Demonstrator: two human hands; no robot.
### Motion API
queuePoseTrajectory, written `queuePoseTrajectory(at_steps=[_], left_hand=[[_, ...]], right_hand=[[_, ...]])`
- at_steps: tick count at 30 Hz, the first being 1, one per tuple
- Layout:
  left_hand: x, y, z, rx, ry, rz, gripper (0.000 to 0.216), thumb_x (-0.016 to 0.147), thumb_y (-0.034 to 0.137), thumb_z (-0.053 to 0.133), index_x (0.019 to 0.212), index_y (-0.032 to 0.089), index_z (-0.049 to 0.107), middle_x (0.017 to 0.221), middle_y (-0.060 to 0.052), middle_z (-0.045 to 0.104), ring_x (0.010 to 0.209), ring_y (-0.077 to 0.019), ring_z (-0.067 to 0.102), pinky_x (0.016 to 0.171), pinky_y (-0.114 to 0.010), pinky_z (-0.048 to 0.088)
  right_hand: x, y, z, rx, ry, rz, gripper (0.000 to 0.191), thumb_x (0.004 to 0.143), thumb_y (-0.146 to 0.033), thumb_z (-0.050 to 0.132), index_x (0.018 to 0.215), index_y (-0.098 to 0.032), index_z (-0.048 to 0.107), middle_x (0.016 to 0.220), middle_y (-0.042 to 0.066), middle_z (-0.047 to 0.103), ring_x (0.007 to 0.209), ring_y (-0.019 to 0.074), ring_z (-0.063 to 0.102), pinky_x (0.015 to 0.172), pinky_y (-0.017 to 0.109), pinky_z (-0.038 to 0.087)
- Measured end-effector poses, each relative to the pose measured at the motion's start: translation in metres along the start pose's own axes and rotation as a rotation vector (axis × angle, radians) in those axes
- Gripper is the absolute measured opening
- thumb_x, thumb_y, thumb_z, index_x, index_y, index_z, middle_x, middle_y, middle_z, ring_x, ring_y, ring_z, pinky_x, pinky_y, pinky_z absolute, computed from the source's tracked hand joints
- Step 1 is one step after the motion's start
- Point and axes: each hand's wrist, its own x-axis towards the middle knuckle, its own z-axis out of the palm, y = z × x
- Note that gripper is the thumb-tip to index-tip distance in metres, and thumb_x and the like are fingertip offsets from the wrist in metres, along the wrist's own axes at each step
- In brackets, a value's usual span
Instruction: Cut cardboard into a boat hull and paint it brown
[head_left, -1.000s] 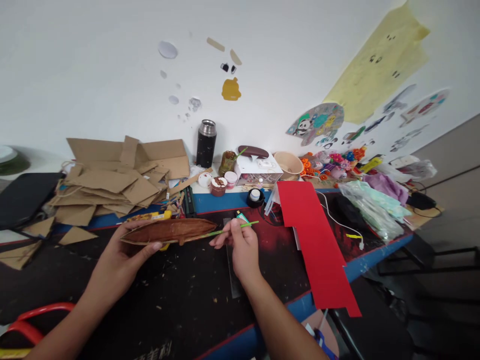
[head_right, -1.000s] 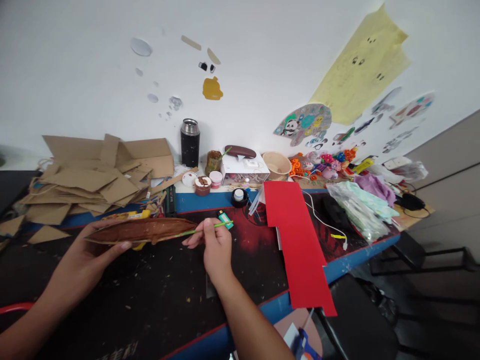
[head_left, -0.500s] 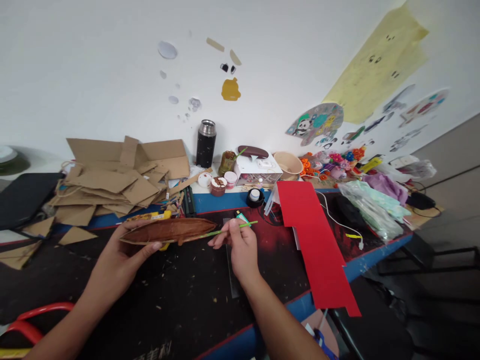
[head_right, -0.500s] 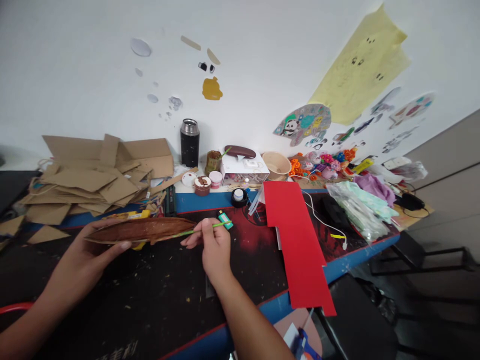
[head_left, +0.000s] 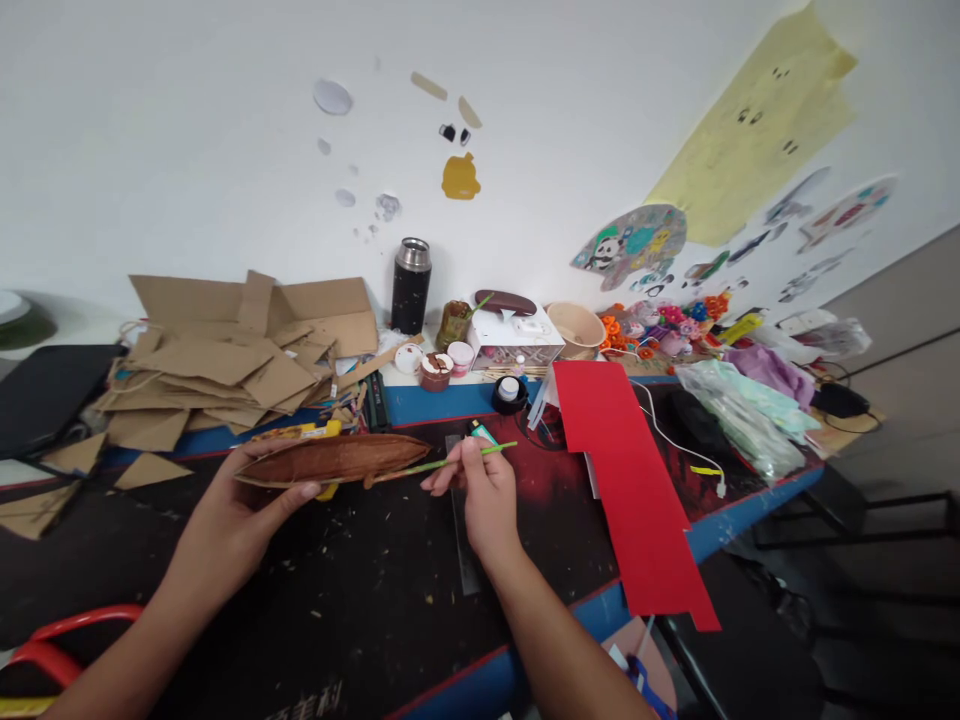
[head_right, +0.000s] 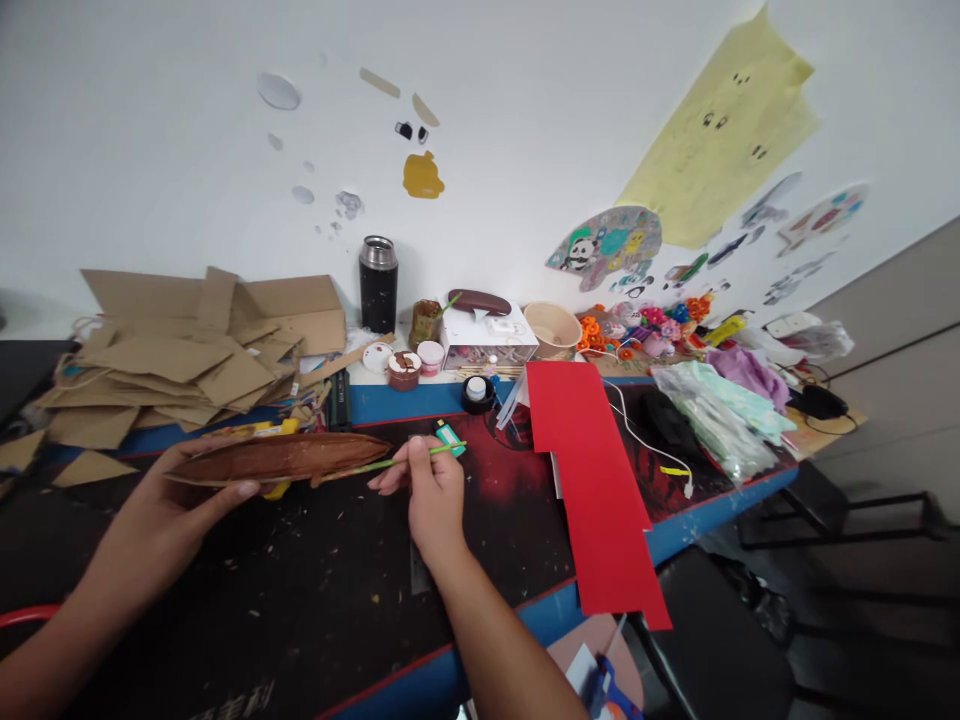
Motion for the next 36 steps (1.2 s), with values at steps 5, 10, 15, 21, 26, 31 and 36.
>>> queuePoseTrajectory(at_steps=[5,10,15,21,26,31,36], left_hand=[[-0.001,0.002,0.0,-0.01,0.016,-0.021,0.076,0.056,0.074,0.088,0.108,0.024,0.065,0.11,-0.011,0.08,0.109,-0.0378,0.076,0.105,-0.058,0.058],[0.0,0.003,0.0,-0.005,0.01,-0.026,0.073,0.057,0.07,0.088,0.109,0.024,0.066,0.111,-0.011,0.08,0.108,-0.0372,0.076,0.105,-0.058,0.058],[0.001,0.002,0.001,0.021,0.031,-0.032,0.075,0.054,0.073,0.086,0.109,0.024,0.066,0.113,-0.011,0.079,0.111,-0.0373,0.075,0.108,-0.058,0.056],[0.0,0.005,0.002,-0.012,0.028,-0.08,0.081,0.048,0.075,0.088,0.107,0.025,0.065,0.107,-0.01,0.081,0.106,-0.0372,0.076,0.102,-0.056,0.06],[0.0,0.005,0.002,0.011,0.032,-0.045,0.079,0.051,0.076,0.087,0.107,0.025,0.066,0.11,-0.01,0.08,0.11,-0.0375,0.075,0.107,-0.057,0.057],[0.0,0.002,0.001,0.026,0.027,-0.044,0.075,0.053,0.071,0.086,0.109,0.025,0.067,0.116,-0.011,0.079,0.114,-0.0383,0.073,0.111,-0.058,0.053],[0.0,0.001,0.001,-0.007,0.019,-0.066,0.073,0.053,0.067,0.086,0.109,0.025,0.065,0.113,-0.01,0.08,0.112,-0.0381,0.074,0.109,-0.057,0.055]], right_hand=[[0.004,0.002,-0.001,-0.028,-0.001,-0.006,0.054,0.095,-0.074,0.068,0.083,-0.021,0.066,0.055,-0.002,0.067,0.056,0.0207,0.074,0.059,0.03,0.057],[0.008,0.001,-0.032,-0.016,0.132,-0.023,0.052,0.093,-0.072,0.072,0.083,-0.022,0.065,0.056,-0.003,0.068,0.053,0.019,0.072,0.057,0.028,0.056],[0.005,-0.002,-0.035,0.028,0.103,-0.026,0.052,0.094,-0.071,0.072,0.083,-0.021,0.064,0.056,-0.003,0.068,0.053,0.0184,0.072,0.057,0.027,0.056],[0.006,0.004,-0.026,-0.008,0.069,-0.022,0.052,0.094,-0.072,0.071,0.085,-0.02,0.066,0.058,-0.002,0.07,0.056,0.0197,0.075,0.055,0.027,0.056],[0.011,0.002,-0.048,-0.038,0.188,-0.055,0.053,0.092,-0.073,0.073,0.084,-0.02,0.065,0.057,-0.003,0.068,0.052,0.0182,0.072,0.056,0.028,0.058],[0.011,0.0,-0.043,-0.019,0.143,-0.037,0.054,0.092,-0.073,0.072,0.085,-0.02,0.065,0.058,-0.002,0.069,0.054,0.0188,0.073,0.053,0.026,0.057],[0.018,0.007,-0.04,-0.054,0.118,-0.011,0.057,0.089,-0.076,0.073,0.085,-0.02,0.066,0.058,-0.001,0.07,0.054,0.0195,0.074,0.052,0.026,0.057]])
